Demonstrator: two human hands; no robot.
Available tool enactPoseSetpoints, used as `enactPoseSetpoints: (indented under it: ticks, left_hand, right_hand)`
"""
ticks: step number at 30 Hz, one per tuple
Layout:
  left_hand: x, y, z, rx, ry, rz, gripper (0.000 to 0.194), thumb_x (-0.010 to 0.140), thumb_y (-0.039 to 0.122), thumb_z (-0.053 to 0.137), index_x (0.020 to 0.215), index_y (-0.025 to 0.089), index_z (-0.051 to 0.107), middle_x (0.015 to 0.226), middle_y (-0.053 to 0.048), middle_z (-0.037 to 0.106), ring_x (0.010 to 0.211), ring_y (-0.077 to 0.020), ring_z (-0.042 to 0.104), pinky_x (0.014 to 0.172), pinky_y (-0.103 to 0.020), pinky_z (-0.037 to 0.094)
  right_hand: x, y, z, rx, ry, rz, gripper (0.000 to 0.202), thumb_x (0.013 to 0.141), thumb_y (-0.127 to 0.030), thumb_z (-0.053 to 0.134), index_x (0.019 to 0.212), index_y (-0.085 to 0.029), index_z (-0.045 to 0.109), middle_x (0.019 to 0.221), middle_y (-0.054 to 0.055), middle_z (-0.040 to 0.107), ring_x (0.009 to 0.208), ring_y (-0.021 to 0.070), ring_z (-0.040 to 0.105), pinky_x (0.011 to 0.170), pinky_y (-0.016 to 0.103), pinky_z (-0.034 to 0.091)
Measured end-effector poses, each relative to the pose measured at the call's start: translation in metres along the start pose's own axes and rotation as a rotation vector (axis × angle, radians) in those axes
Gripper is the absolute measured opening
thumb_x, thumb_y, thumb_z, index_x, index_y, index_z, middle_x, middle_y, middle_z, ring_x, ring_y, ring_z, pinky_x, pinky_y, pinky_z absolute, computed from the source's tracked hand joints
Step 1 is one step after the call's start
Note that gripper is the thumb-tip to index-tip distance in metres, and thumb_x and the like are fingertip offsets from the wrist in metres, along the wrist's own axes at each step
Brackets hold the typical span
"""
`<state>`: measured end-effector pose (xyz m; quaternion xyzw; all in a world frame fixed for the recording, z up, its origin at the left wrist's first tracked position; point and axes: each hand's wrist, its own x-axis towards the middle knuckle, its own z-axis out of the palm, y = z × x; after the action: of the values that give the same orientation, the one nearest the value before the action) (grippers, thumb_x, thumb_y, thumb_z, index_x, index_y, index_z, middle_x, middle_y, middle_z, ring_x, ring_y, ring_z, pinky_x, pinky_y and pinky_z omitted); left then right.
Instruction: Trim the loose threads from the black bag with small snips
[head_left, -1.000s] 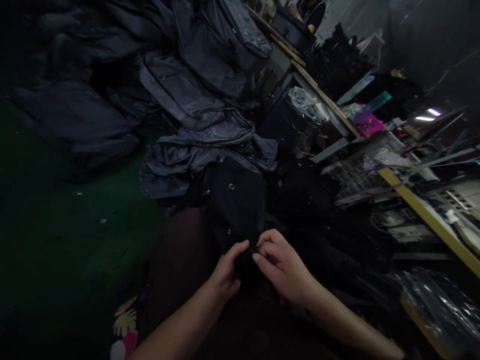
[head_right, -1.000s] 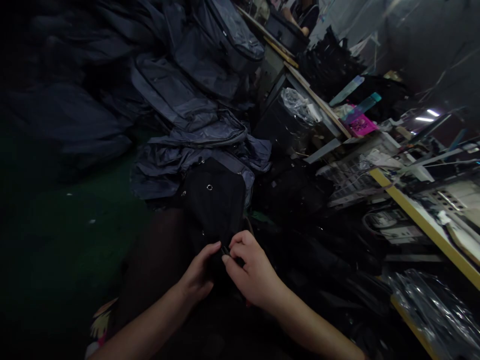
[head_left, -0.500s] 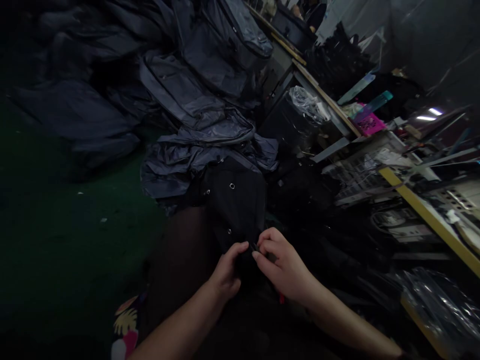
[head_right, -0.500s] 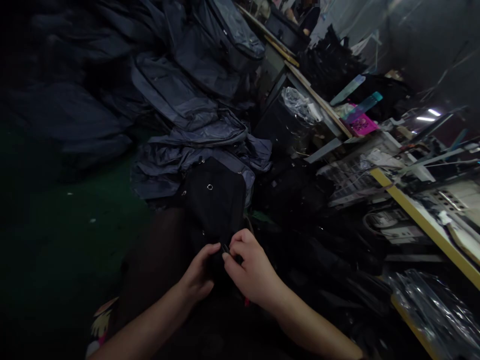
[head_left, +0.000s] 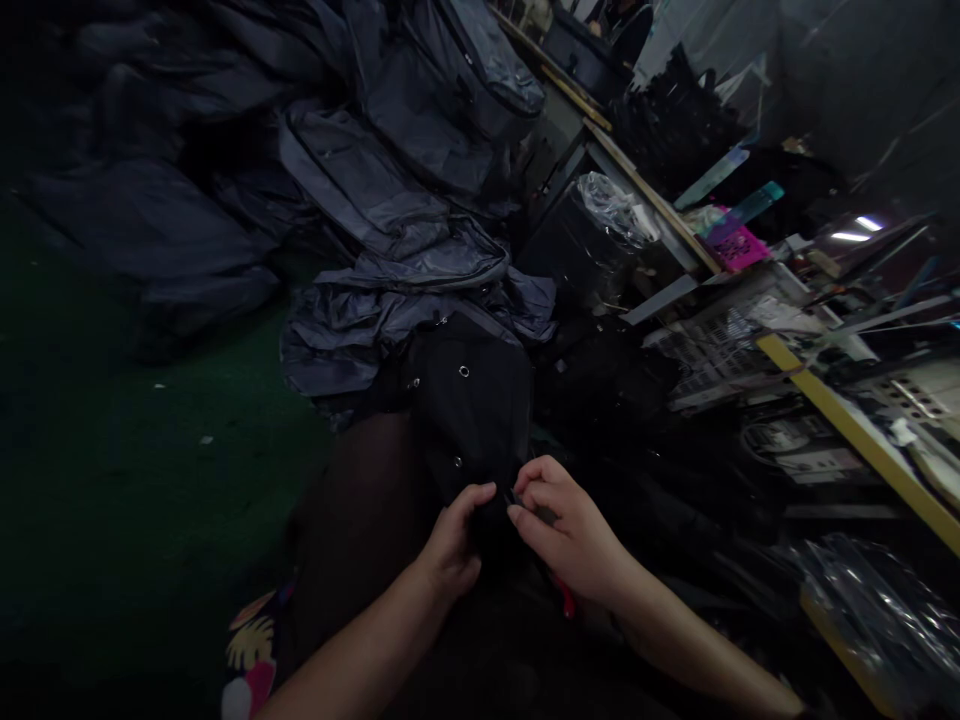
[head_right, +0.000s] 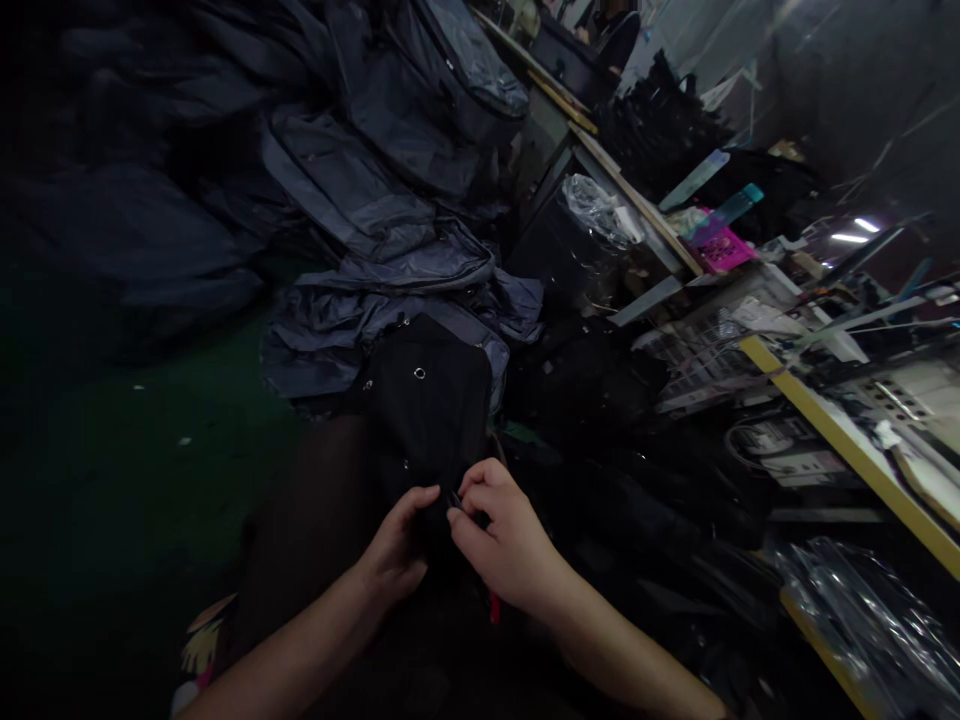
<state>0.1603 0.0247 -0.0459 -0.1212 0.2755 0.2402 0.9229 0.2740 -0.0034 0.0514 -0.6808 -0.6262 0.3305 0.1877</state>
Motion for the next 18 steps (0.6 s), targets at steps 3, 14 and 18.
enactPoseSetpoints:
  ticks: [3,14,18]
  left_hand:
    - [0.0009,-0.0003,-0.0001,-0.005,-0.003,0.003,0.012,0.068,0.023,0.068,0.069,0.012,0.065,0.062,-0.002,0.064,0.059,-0.0133,0.059,0.065,-0.025,0.046]
    - [0.0025,-0.0026,-0.0026,0.003,0.013,0.041,0.011,0.066,0.023,0.07,0.064,0.013,0.064,0.058,0.0,0.062,0.057,-0.0122,0.057,0.062,-0.023,0.046]
    - [0.0022,-0.0021,-0.0016,-0.009,0.02,0.057,0.01,0.064,0.021,0.071,0.066,0.013,0.064,0.061,0.0,0.064,0.059,-0.0117,0.058,0.063,-0.023,0.046]
  right_hand:
    - [-0.0008,-0.0014,0.0018,0.002,-0.002,0.016,0.024,0.082,-0.014,0.053,0.061,-0.018,0.043,0.093,0.003,0.048,0.081,0.0124,0.05,0.069,0.025,0.042]
    - [0.0016,-0.0039,0.0005,-0.037,-0.018,-0.001,0.023,0.081,-0.014,0.053,0.061,-0.018,0.044,0.092,0.002,0.046,0.079,0.0121,0.049,0.067,0.025,0.042]
    - [0.0002,-0.0053,0.0012,-0.025,-0.006,0.038,0.024,0.081,-0.014,0.053,0.06,-0.018,0.042,0.092,0.002,0.047,0.079,0.0125,0.049,0.063,0.024,0.042]
